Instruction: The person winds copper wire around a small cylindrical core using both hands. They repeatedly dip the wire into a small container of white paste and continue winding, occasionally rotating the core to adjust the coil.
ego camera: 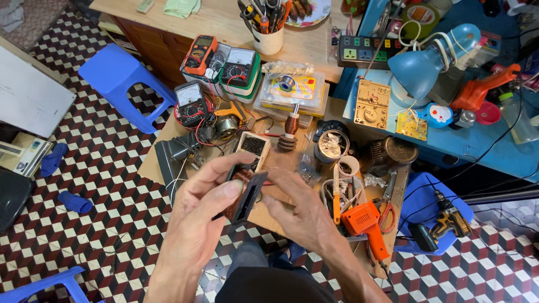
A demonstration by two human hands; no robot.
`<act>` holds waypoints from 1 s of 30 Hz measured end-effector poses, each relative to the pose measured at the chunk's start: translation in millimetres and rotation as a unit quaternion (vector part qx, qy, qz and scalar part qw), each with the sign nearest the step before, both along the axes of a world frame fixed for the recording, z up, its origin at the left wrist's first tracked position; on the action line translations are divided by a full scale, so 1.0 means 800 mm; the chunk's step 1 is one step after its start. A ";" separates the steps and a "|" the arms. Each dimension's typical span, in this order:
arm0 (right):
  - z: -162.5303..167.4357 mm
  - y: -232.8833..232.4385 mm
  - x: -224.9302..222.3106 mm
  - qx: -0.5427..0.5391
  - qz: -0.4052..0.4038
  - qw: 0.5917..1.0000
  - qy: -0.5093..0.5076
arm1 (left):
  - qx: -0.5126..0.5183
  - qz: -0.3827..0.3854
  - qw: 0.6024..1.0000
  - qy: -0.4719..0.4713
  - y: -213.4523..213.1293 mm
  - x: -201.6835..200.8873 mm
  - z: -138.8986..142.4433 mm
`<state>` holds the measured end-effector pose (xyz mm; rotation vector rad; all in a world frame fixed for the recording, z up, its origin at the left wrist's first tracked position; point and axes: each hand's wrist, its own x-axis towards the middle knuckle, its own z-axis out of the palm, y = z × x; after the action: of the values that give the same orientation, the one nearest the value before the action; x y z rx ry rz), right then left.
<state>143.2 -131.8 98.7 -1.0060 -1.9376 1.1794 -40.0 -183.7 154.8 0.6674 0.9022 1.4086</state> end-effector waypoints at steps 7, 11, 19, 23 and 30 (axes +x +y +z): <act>-0.011 -0.052 -0.022 0.098 -0.044 0.994 -0.002 | 0.030 0.032 0.999 -0.031 -0.079 -0.020 0.001; -0.007 -0.093 -0.023 0.088 -0.065 0.994 -0.019 | 0.027 0.037 0.998 -0.035 -0.123 -0.023 -0.001; -0.001 -0.172 -0.023 0.180 -0.095 0.979 -0.030 | 0.019 0.038 0.998 -0.050 -0.233 -0.024 0.003; -0.021 -0.179 -0.011 0.259 -0.118 0.957 -0.060 | 0.063 0.062 0.994 -0.065 -0.274 -0.033 0.006; -0.062 -0.163 0.031 0.255 -0.132 0.952 -0.105 | 0.205 0.148 0.961 -0.111 -0.319 -0.071 0.018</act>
<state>168.1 -261.8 49.0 -1.0852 -2.0387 0.3993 -96.5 -438.7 169.6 0.6811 0.5487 1.9269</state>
